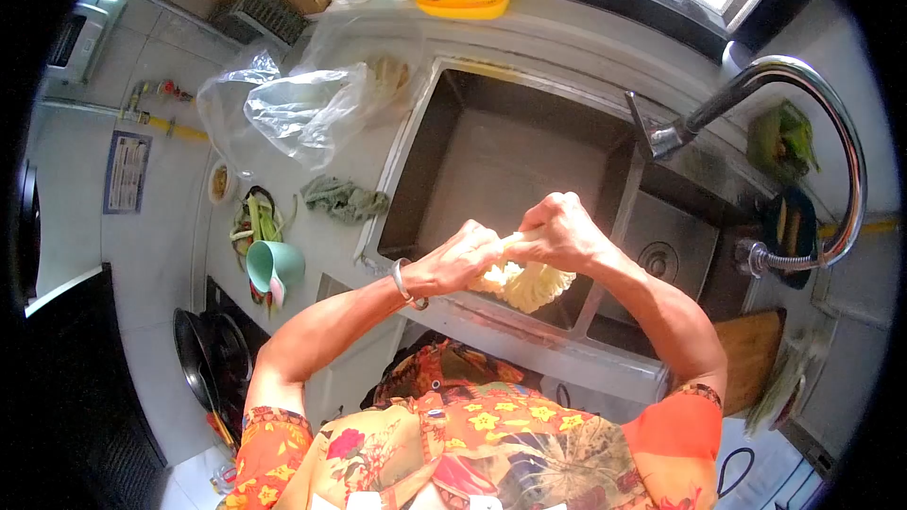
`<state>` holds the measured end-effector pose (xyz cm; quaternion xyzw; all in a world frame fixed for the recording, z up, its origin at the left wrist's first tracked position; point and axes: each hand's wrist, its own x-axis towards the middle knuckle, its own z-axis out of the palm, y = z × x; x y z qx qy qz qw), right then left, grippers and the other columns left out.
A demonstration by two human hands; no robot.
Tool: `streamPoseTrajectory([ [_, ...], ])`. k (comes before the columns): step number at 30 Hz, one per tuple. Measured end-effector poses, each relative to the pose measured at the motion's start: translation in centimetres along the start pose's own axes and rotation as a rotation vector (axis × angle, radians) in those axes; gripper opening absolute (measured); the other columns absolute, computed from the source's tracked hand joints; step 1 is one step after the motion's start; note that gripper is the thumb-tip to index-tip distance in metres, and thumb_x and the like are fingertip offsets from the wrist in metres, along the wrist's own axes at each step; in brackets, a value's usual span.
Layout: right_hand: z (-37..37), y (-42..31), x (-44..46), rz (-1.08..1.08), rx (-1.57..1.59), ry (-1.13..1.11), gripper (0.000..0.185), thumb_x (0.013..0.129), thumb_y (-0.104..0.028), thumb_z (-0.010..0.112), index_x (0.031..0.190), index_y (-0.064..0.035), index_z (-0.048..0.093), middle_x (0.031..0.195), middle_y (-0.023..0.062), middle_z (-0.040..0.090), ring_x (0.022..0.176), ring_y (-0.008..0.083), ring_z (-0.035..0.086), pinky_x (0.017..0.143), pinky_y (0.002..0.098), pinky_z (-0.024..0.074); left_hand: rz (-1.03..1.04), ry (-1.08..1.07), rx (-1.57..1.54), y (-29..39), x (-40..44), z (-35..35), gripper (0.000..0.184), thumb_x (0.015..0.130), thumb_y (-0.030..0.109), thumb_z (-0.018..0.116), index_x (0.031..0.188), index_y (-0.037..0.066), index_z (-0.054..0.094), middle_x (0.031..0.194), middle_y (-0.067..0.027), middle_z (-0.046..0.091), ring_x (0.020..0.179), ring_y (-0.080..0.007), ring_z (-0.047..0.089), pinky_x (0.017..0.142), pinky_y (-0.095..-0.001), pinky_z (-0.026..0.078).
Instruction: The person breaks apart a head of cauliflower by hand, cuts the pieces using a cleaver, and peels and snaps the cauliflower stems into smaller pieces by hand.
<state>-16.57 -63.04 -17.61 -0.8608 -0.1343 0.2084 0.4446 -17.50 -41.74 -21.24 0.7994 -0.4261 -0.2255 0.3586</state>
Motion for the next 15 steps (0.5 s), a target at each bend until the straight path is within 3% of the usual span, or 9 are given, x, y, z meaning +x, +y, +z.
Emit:
streamPoseTrajectory([
  [2,0.1,0.0,0.0,-0.009,-0.019,0.031,0.03,0.062,-0.022,0.076,0.074,0.0041,0.068,0.062,0.0135,0.063,0.056,0.0171,0.061,0.054,0.0276,0.0487,-0.065,0.049,-0.133,0.0,0.0,0.2,0.03,0.092,0.026,0.033,0.09,0.001,0.05,0.088,-0.0159,0.05,0.085,-0.0318,0.041,0.077,-0.0426,0.037],
  [5,0.5,0.0,0.1,0.007,-0.023,0.049,0.031,0.062,-0.022,0.075,0.075,0.0044,0.068,0.061,0.015,0.062,0.055,0.0175,0.061,0.054,0.0281,0.0488,-0.038,-0.018,-0.004,-0.8,0.3,0.2,0.031,0.092,0.026,0.032,0.09,0.001,0.05,0.088,-0.0167,0.051,0.083,-0.0319,0.042,0.075,-0.0431,0.037],
  [9,1.3,0.5,0.6,-0.004,-0.032,0.064,0.032,0.062,-0.023,0.076,0.076,0.0048,0.067,0.062,0.0169,0.062,0.057,0.0199,0.062,0.056,0.0295,0.0493,-0.102,-0.041,-0.068,-1.1,0.4,-0.1,0.036,0.092,0.03,0.033,0.088,-0.001,0.05,0.087,-0.0183,0.051,0.083,-0.0328,0.043,0.074,-0.043,0.038],
  [11,1.6,0.6,0.8,0.008,-0.074,0.102,0.033,0.062,-0.023,0.076,0.076,0.0049,0.068,0.063,0.0184,0.062,0.059,0.0227,0.063,0.058,0.0309,0.0498,-0.227,0.041,-0.184,-0.7,0.4,-0.3,0.043,0.091,0.035,0.033,0.082,-0.003,0.052,0.081,-0.0211,0.051,0.078,-0.034,0.044,0.073,-0.0432,0.037],
  [15,2.5,1.0,1.0,0.075,-0.052,0.084,0.035,0.062,-0.025,0.077,0.078,0.005,0.068,0.065,0.0193,0.063,0.061,0.0223,0.063,0.061,0.0317,0.0507,-0.173,0.043,-0.225,-1.0,0.5,-0.5,0.049,0.089,0.037,0.033,0.071,-0.005,0.051,0.069,-0.0252,0.051,0.067,-0.0362,0.045,0.067,-0.0456,0.037],
])
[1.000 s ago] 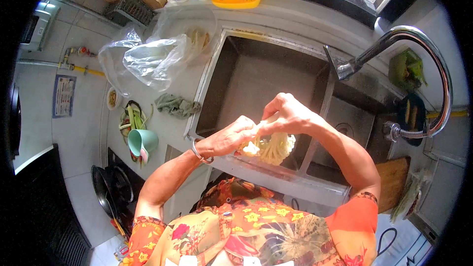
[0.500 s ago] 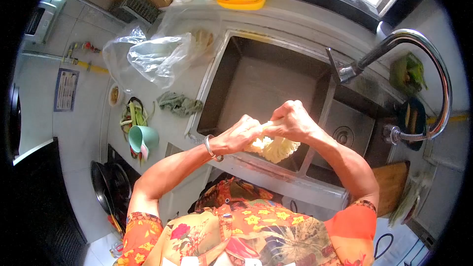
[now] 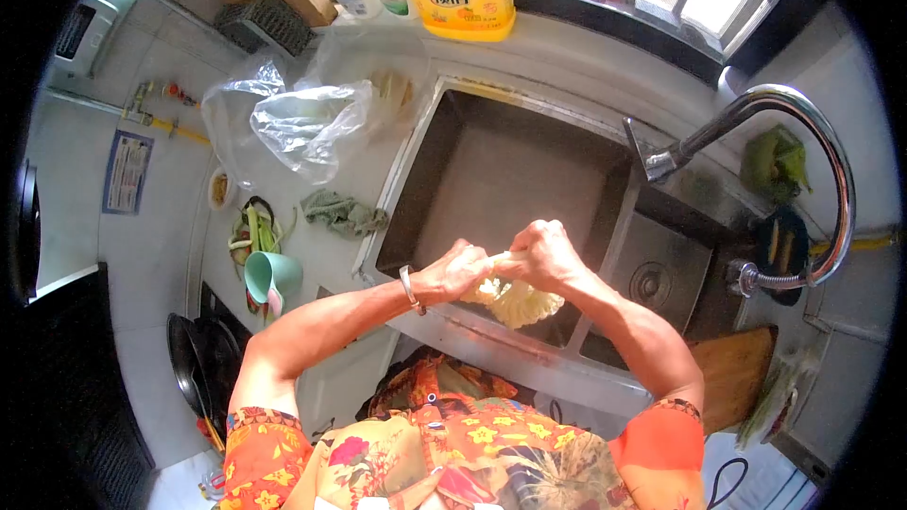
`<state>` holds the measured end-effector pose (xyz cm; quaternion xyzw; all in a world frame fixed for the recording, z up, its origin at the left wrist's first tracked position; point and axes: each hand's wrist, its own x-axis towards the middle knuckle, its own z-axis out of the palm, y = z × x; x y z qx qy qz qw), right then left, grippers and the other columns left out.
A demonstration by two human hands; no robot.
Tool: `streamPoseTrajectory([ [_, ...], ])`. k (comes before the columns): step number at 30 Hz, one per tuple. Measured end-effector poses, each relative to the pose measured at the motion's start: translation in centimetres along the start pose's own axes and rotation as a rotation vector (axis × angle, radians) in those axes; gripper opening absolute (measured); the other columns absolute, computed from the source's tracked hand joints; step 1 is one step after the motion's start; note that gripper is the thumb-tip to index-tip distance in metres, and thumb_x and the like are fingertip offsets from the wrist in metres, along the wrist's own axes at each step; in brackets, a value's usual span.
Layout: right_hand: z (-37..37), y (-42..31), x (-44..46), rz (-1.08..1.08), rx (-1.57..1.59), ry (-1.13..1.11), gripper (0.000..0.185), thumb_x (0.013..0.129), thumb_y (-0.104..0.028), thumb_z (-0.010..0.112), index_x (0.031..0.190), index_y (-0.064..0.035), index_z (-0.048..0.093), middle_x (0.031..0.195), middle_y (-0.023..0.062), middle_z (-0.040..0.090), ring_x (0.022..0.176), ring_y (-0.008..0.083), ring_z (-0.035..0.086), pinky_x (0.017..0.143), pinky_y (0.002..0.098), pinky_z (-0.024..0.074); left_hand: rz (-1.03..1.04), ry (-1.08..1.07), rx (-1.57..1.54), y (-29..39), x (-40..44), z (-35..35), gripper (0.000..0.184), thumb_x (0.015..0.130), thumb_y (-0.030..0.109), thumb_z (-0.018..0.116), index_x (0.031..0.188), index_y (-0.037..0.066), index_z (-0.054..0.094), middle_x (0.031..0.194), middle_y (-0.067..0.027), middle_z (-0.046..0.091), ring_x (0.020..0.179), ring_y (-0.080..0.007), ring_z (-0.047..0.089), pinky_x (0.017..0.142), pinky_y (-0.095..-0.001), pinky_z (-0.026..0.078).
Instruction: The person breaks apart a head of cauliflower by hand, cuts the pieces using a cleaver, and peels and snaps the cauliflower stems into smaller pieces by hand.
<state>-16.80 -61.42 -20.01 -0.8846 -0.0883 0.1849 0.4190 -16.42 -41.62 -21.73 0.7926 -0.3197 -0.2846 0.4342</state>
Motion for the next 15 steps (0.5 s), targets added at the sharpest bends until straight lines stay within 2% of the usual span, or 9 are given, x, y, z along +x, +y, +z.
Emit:
streamPoseTrajectory([
  [2,0.2,-0.2,-0.1,0.065,0.027,-0.016,0.035,0.063,-0.025,0.077,0.079,0.005,0.068,0.069,0.0199,0.064,0.064,0.0221,0.064,0.06,0.0317,0.0509,0.062,0.027,0.066,-0.9,-0.1,0.4,0.048,0.089,0.035,0.032,0.071,-0.004,0.052,0.07,-0.0257,0.052,0.067,-0.0375,0.046,0.066,-0.047,0.036],
  [3,0.3,-0.4,-0.1,0.091,0.038,-0.025,0.034,0.064,-0.025,0.076,0.079,0.0042,0.068,0.07,0.0202,0.064,0.065,0.0235,0.064,0.061,0.033,0.0508,-0.016,-0.029,0.041,-1.4,0.1,0.5,0.047,0.089,0.035,0.031,0.072,-0.004,0.052,0.072,-0.0262,0.053,0.07,-0.0394,0.046,0.069,-0.0479,0.035],
  [4,0.5,-0.5,-0.1,0.117,0.05,-0.033,0.033,0.065,-0.025,0.076,0.078,0.0035,0.068,0.071,0.0204,0.064,0.066,0.0249,0.064,0.063,0.0342,0.0508,-0.009,-0.028,0.045,-1.9,0.2,0.6,0.047,0.089,0.035,0.031,0.072,-0.004,0.052,0.072,-0.0262,0.053,0.07,-0.0394,0.046,0.069,-0.0479,0.035],
  [6,0.8,-0.1,0.1,0.087,0.051,-0.008,0.033,0.064,-0.027,0.076,0.077,0.0027,0.069,0.07,0.0206,0.064,0.065,0.0248,0.064,0.062,0.0342,0.0507,0.038,0.006,0.124,-2.7,0.3,0.9,0.047,0.089,0.034,0.03,0.072,-0.004,0.052,0.071,-0.0262,0.053,0.071,-0.041,0.047,0.073,-0.0499,0.035],
  [8,1.1,0.1,0.2,0.084,0.008,0.004,0.033,0.064,-0.028,0.076,0.077,0.0018,0.069,0.069,0.0204,0.063,0.063,0.0254,0.064,0.062,0.0342,0.0507,0.054,-0.073,0.16,-3.4,0.8,0.9,0.046,0.088,0.033,0.029,0.074,-0.003,0.054,0.072,-0.025,0.054,0.07,-0.0416,0.047,0.075,-0.05,0.035],
  [10,1.2,0.5,0.3,0.056,-0.018,0.028,0.034,0.064,-0.029,0.075,0.078,0.0014,0.069,0.067,0.02,0.063,0.063,0.0257,0.064,0.062,0.034,0.0511,-0.046,-0.037,0.299,-2.9,1.0,1.0,0.035,0.085,0.022,0.032,0.075,0.004,0.06,0.074,-0.0208,0.06,0.07,-0.0358,0.054,0.07,-0.0484,0.035],
  [13,1.4,0.4,0.4,0.074,-0.033,0.056,0.031,0.065,-0.024,0.072,0.08,0.0028,0.068,0.068,0.0203,0.063,0.064,0.025,0.065,0.062,0.033,0.0513,-0.033,-0.103,0.314,-2.9,1.9,0.7,0.036,0.082,0.022,0.034,0.068,0.003,0.061,0.071,-0.0226,0.06,0.068,-0.0383,0.055,0.071,-0.0485,0.035],
  [15,1.7,0.5,0.7,0.047,-0.178,0.07,0.031,0.066,-0.026,0.07,0.078,0.002,0.068,0.069,0.0201,0.064,0.065,0.0276,0.065,0.064,0.0346,0.0518,0.01,-0.103,0.369,-3.5,2.3,0.9,0.036,0.08,0.022,0.035,0.068,0.003,0.062,0.069,-0.0224,0.06,0.068,-0.0389,0.055,0.071,-0.0489,0.034],
])
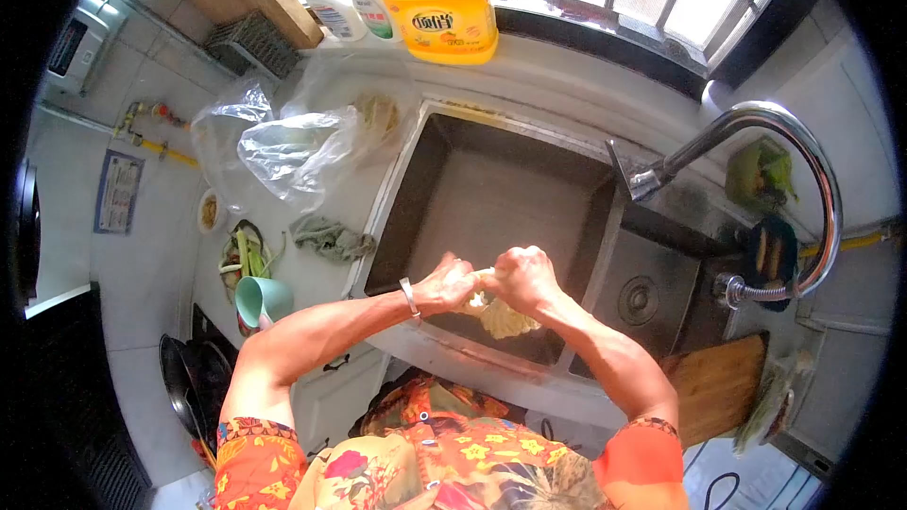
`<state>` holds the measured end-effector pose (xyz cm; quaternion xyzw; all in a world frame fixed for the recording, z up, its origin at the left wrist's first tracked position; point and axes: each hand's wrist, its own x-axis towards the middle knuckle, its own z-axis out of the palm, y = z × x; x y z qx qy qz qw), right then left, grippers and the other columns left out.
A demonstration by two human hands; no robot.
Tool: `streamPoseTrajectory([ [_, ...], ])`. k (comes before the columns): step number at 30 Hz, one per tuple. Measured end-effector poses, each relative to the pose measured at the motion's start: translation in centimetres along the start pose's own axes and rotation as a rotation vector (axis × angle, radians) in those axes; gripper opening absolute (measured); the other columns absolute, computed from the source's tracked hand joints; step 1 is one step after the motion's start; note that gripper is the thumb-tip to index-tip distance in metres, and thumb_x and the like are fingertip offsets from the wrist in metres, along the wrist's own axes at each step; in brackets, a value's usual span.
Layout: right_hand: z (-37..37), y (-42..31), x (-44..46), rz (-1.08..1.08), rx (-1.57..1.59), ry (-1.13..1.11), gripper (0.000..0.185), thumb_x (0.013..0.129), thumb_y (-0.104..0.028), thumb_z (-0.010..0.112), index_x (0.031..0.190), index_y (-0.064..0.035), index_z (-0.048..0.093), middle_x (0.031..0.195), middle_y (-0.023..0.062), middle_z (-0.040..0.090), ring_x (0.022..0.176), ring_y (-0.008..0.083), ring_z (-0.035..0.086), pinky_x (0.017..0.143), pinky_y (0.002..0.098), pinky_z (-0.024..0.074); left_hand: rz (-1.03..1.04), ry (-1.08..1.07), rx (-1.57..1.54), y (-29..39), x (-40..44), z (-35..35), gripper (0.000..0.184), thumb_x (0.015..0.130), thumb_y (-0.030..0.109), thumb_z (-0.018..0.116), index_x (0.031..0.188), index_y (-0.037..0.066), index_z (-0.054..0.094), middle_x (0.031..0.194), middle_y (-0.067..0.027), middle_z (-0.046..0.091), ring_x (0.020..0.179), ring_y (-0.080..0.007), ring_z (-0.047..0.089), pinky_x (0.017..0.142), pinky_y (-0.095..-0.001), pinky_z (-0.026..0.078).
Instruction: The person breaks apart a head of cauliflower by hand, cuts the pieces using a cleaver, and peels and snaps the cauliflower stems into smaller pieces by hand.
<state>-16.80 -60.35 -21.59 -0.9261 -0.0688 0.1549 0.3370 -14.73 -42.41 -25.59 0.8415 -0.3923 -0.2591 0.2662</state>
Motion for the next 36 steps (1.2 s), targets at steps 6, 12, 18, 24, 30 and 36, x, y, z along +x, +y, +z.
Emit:
streamPoseTrajectory([
  [6,1.1,0.5,0.4,-0.046,-0.093,0.089,0.028,0.07,-0.027,0.067,0.07,0.001,0.067,0.063,0.0202,0.062,0.063,0.0313,0.064,0.062,0.0383,0.0524,-0.145,-0.007,-0.02,0.8,0.5,-0.4,0.037,0.081,0.024,0.036,0.073,-0.001,0.062,0.074,-0.0257,0.058,0.074,-0.041,0.053,0.073,-0.0519,0.035],
  [12,2.4,1.7,1.0,0.015,-0.193,0.111,0.026,0.07,-0.026,0.067,0.071,0.0005,0.066,0.066,0.0205,0.062,0.066,0.0342,0.064,0.064,0.0406,0.0515,-0.008,-0.116,0.163,-1.1,2.6,1.2,0.036,0.08,0.023,0.038,0.075,-0.004,0.061,0.073,-0.0267,0.057,0.074,-0.0412,0.054,0.071,-0.0542,0.036],
  [18,3.0,2.5,1.3,0.047,-0.259,0.163,0.025,0.07,-0.024,0.067,0.069,0.0005,0.064,0.067,0.0205,0.061,0.068,0.0354,0.063,0.064,0.0421,0.0507,-0.201,0.048,0.197,-6.0,5.5,8.4,0.029,0.075,0.018,0.043,0.062,0.003,0.064,0.065,-0.0211,0.06,0.066,-0.0364,0.059,0.071,-0.0534,0.037],
  [24,3.7,2.2,1.4,0.136,-0.343,0.167,0.023,0.07,-0.023,0.067,0.071,-0.0006,0.064,0.068,0.0192,0.062,0.068,0.0337,0.064,0.064,0.0422,0.0516,-0.305,0.026,0.133,-5.0,5.9,8.3,0.029,0.074,0.02,0.047,0.071,0.0,0.068,0.071,-0.0247,0.061,0.073,-0.0363,0.061,0.078,-0.047,0.042],
  [30,3.1,2.5,1.3,0.165,-0.281,0.102,0.026,0.071,-0.026,0.067,0.073,-0.0009,0.065,0.072,0.0202,0.063,0.072,0.0342,0.063,0.068,0.0414,0.0511,-0.522,-0.07,-0.033,-0.9,5.4,4.0,0.027,0.074,0.02,0.05,0.081,-0.002,0.064,0.087,-0.0269,0.057,0.086,-0.039,0.056,0.078,-0.0481,0.044],
  [36,-0.1,2.0,-0.8,0.053,-0.238,0.08,0.031,0.076,-0.031,0.067,0.074,0.0,0.065,0.075,0.0187,0.064,0.072,0.0311,0.063,0.066,0.041,0.0495,0.083,0.048,0.036,-2.7,4.9,4.4,0.031,0.077,0.026,0.047,0.07,-0.003,0.056,0.092,-0.0262,0.055,0.096,-0.0387,0.048,0.085,-0.0556,0.036],
])
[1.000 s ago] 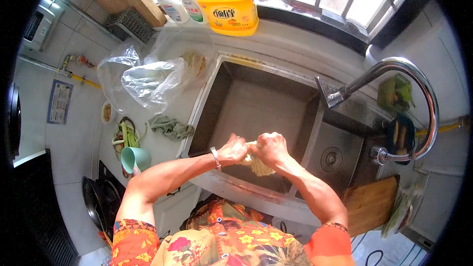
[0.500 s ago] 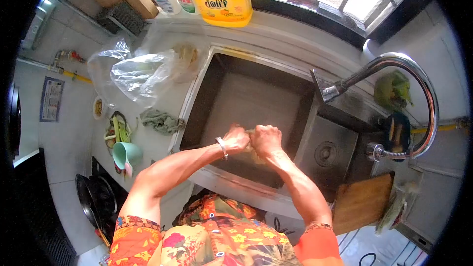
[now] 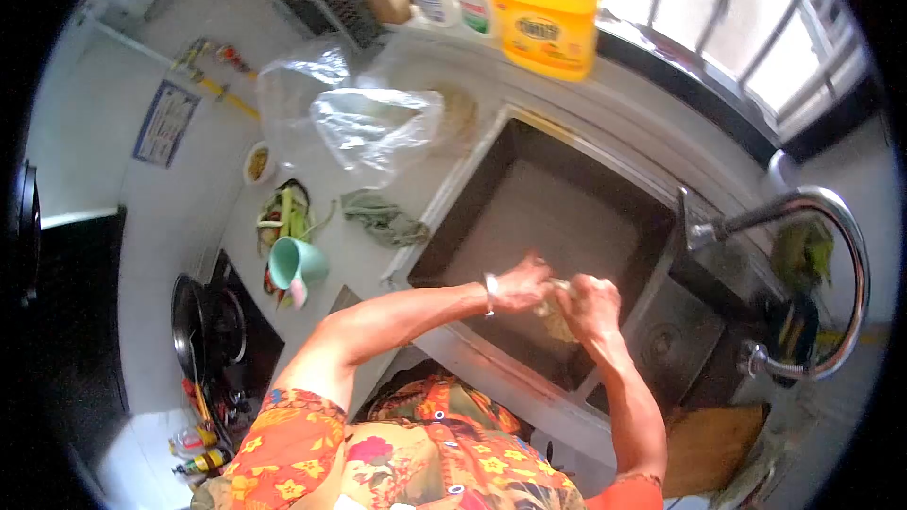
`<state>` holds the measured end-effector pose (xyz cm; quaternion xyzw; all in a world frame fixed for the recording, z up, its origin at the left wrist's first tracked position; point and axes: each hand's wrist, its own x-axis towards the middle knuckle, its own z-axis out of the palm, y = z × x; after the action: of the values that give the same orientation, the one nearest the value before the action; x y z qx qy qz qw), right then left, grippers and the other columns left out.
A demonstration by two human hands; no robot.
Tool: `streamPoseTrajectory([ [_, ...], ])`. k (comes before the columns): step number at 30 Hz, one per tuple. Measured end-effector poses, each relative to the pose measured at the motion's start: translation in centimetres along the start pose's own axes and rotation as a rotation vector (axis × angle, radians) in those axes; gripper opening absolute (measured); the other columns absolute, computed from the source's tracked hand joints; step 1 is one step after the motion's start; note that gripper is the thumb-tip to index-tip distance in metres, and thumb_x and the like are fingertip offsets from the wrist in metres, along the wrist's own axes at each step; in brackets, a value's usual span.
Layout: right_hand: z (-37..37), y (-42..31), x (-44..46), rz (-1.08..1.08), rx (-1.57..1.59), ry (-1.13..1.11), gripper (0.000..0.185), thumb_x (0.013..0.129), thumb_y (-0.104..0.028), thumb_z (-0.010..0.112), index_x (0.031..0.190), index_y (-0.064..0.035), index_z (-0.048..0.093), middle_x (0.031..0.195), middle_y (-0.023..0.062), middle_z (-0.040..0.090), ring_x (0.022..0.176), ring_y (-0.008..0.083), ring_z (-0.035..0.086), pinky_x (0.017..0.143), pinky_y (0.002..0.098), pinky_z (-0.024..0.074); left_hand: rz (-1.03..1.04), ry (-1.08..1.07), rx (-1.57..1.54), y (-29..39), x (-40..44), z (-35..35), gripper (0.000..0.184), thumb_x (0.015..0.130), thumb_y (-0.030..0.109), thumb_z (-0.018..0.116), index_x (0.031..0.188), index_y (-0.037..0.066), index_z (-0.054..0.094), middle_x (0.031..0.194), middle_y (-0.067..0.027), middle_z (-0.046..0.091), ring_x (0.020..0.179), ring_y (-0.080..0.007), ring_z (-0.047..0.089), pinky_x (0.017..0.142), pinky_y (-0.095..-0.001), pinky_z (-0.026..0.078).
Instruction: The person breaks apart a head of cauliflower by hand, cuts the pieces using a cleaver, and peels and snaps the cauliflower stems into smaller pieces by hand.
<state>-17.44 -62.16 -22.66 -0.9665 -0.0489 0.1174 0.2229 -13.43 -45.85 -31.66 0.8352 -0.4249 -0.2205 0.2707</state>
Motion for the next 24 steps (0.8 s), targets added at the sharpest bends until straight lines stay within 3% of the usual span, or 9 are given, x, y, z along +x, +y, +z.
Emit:
streamPoseTrajectory([
  [1,0.1,0.4,-0.7,-0.077,-0.003,0.096,0.031,0.074,-0.031,0.068,0.071,-0.0005,0.064,0.07,0.0177,0.063,0.065,0.0307,0.062,0.062,0.0402,0.0491,0.024,-0.024,0.003,0.4,-0.4,-0.5,0.034,0.082,0.029,0.046,0.085,-0.003,0.057,0.106,-0.0266,0.05,0.107,-0.0428,0.041,0.09,-0.0555,0.036],
  [3,0.1,0.2,-0.7,-0.122,-0.014,0.181,0.028,0.071,-0.029,0.07,0.07,-0.0019,0.062,0.063,0.0168,0.059,0.055,0.0303,0.059,0.056,0.0387,0.0467,-0.247,0.117,-0.331,1.4,-0.6,-1.5,0.037,0.084,0.032,0.047,0.105,0.004,0.056,0.12,-0.0259,0.04,0.113,-0.0474,0.037,0.097,-0.0538,0.034],
  [7,0.0,-1.2,-1.1,-0.115,0.216,0.304,0.026,0.068,-0.021,0.072,0.065,0.0012,0.059,0.059,0.0186,0.057,0.052,0.0285,0.058,0.051,0.0348,0.0438,-0.176,0.206,-0.239,2.0,-1.8,-4.0,0.049,0.079,0.034,0.054,0.125,0.019,0.048,0.131,-0.0249,0.024,0.123,-0.0495,0.025,0.103,-0.0542,0.025],
  [12,1.4,-2.5,-1.0,-0.132,0.233,0.378,0.023,0.07,-0.017,0.071,0.069,0.0023,0.059,0.06,0.0178,0.058,0.055,0.0283,0.059,0.053,0.0342,0.0441,-0.318,0.785,-0.214,4.6,-3.3,-3.3,0.055,0.073,0.015,0.06,0.126,0.021,0.047,0.13,-0.0222,0.028,0.116,-0.0423,0.032,0.1,-0.0494,0.029],
  [15,2.8,-2.9,-0.9,-0.164,0.148,0.397,0.02,0.071,-0.016,0.069,0.072,0.0006,0.058,0.063,0.0172,0.058,0.059,0.0306,0.06,0.056,0.0366,0.045,-0.402,0.985,-0.419,6.7,-5.0,-3.0,0.046,0.072,0.009,0.059,0.116,0.007,0.047,0.11,-0.0182,0.046,0.109,-0.0316,0.04,0.096,-0.0482,0.032],
  [16,3.0,-3.2,-1.0,-0.172,0.106,0.408,0.018,0.071,-0.015,0.068,0.075,-0.0004,0.058,0.066,0.0166,0.059,0.062,0.0318,0.059,0.059,0.038,0.0451,-0.424,1.078,-0.564,7.1,-5.0,-2.2,0.03,0.077,0.015,0.058,0.104,0.002,0.052,0.094,-0.013,0.054,0.09,-0.025,0.052,0.077,-0.0449,0.044],
  [17,3.4,-3.5,-1.0,-0.18,0.064,0.418,0.017,0.072,-0.015,0.067,0.077,-0.0014,0.057,0.068,0.0159,0.059,0.065,0.033,0.059,0.061,0.0395,0.0452,-0.428,1.094,-0.56,7.3,-5.4,-1.4,0.03,0.077,0.015,0.058,0.104,0.002,0.052,0.094,-0.013,0.054,0.09,-0.025,0.052,0.077,-0.0449,0.044],
  [19,4.0,-4.4,-1.2,-0.188,0.049,0.4,0.015,0.072,-0.013,0.065,0.079,-0.003,0.056,0.072,0.0145,0.059,0.068,0.0339,0.057,0.063,0.0419,0.0445,-0.689,0.633,-1.291,8.1,-6.6,-1.0,0.03,0.085,0.03,0.055,0.096,0.002,0.057,0.08,-0.009,0.057,0.067,-0.019,0.055,0.054,-0.0372,0.046],
  [24,5.6,-6.2,-2.1,-0.332,-0.046,0.369,0.014,0.073,-0.014,0.062,0.077,-0.0036,0.054,0.071,0.0129,0.055,0.071,0.0316,0.055,0.061,0.0429,0.0441,-0.795,0.782,-1.586,6.8,-7.5,0.3,0.043,0.087,0.046,0.05,0.087,0.004,0.061,0.072,-0.0047,0.057,0.059,-0.014,0.054,0.045,-0.0323,0.044],
])
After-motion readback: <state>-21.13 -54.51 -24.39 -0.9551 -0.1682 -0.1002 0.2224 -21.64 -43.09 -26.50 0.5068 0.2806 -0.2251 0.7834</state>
